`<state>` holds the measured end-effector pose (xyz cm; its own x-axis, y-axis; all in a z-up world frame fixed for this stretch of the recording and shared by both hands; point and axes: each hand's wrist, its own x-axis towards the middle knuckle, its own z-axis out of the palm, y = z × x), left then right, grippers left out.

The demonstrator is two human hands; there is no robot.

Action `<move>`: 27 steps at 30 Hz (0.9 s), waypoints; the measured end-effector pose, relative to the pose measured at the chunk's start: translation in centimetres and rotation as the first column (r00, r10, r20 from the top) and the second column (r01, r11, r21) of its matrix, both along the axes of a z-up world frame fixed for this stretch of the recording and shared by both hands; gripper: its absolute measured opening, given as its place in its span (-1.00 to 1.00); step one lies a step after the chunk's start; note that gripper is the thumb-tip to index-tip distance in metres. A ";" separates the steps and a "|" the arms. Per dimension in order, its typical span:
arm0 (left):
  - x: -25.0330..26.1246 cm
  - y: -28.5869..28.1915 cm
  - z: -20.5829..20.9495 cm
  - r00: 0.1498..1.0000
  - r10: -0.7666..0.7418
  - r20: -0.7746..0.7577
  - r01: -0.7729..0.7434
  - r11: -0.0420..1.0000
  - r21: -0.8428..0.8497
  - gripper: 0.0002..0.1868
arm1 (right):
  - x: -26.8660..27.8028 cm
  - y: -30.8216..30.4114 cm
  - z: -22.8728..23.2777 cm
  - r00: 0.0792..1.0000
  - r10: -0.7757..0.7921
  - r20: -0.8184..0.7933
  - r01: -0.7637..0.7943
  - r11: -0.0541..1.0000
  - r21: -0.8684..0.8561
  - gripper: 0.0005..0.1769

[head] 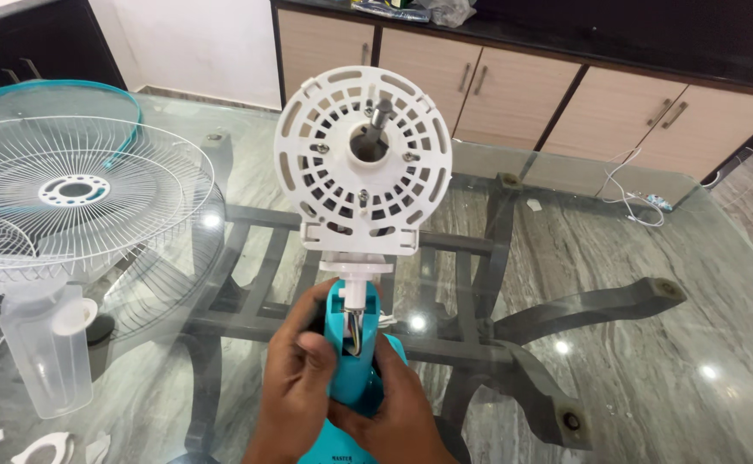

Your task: The person assembles a table fan by attaching the motor housing to the stand, securing it with a screw, and then mounting the front grill. The person uses a screwdriver to tighten the screw and aligns the components by hand.

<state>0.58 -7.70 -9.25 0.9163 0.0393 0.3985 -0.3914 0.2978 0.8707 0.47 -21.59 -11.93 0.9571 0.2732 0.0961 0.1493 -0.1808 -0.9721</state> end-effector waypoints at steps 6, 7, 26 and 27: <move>-0.1 0.0 -0.7 1.000 -0.028 0.014 0.028 0.999 -0.044 -0.13 | -0.6 -0.1 1.2 0.999 0.047 -0.014 -0.047 0.999 0.012 -0.05; -0.2 0.0 -0.7 0.999 -0.020 0.041 0.021 0.999 -0.043 -0.14 | -0.6 -0.3 1.4 0.998 0.061 0.024 -0.062 0.997 0.044 -0.05; -0.8 1.3 0.0 0.976 0.082 0.201 -0.093 0.994 0.049 -0.33 | 0.2 -2.0 -0.1 0.968 0.085 0.235 -0.071 0.995 -0.065 -0.03; -1.4 2.0 -0.3 0.940 0.210 0.271 -0.252 0.959 0.132 -0.37 | 0.2 -1.8 -0.1 0.949 0.084 0.304 -0.056 0.994 -0.098 -0.07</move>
<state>-0.78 -5.72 -9.58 0.7588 0.1532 0.6331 -0.6446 0.0364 0.7637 0.72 -23.40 -12.04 0.8631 0.3587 0.3556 0.4536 -0.2408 -0.8580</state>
